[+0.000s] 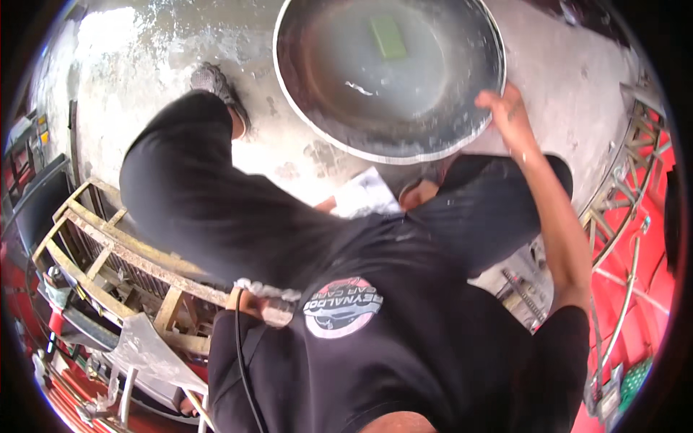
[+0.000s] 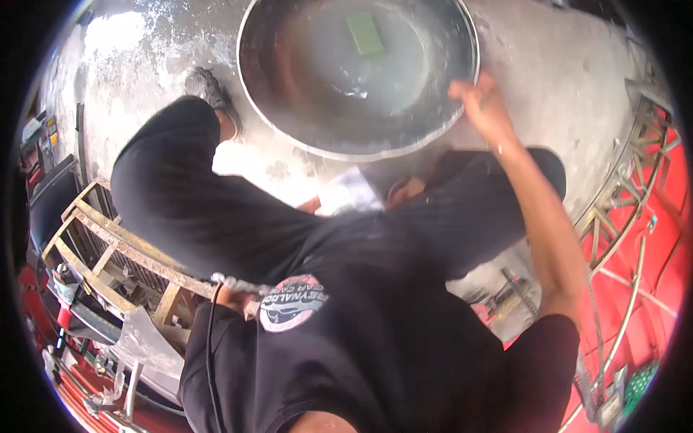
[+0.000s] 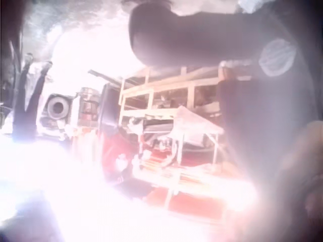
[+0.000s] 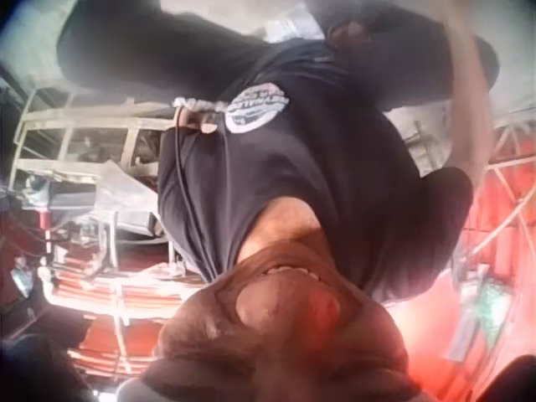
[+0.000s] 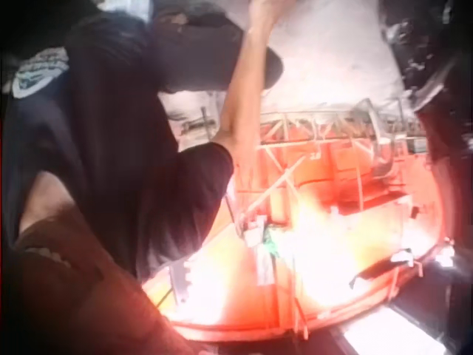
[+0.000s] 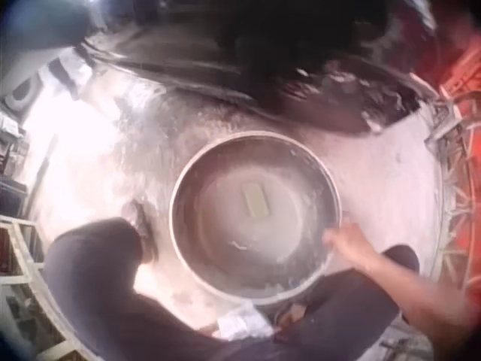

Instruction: The person wipes the front bumper of a black car with a purple cloth, then uses a sanding block to smooth the surface. They repeatedly dip the sanding block into a bucket of water and continue sanding the bumper while sitting on the floor.

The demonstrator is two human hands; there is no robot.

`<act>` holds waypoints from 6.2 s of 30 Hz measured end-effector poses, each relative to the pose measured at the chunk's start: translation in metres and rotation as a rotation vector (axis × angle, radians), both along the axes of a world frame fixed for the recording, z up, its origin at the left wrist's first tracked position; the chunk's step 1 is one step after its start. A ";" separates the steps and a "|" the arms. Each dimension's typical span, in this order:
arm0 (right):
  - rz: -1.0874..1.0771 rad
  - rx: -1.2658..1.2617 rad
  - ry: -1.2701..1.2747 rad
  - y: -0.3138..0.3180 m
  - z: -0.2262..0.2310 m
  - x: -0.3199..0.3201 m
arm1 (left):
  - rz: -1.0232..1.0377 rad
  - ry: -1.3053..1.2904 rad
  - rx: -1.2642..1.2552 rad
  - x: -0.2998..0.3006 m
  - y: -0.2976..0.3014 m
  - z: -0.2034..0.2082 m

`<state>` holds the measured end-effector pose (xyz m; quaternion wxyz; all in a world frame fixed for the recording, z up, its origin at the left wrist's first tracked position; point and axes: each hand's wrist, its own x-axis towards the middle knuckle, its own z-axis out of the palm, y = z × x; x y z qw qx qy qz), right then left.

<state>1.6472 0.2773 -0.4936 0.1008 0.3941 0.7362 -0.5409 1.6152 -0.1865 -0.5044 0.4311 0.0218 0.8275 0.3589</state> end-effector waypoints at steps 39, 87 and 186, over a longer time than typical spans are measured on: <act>0.596 0.481 0.147 0.046 0.038 0.006 | -1.283 -0.229 0.139 0.032 0.215 -0.078; 0.449 0.684 0.380 -0.066 0.031 -0.003 | -1.361 -0.649 0.914 0.139 0.220 0.091; -0.429 -0.265 0.718 -0.057 0.039 -0.057 | -0.325 0.303 0.495 -0.204 0.217 0.023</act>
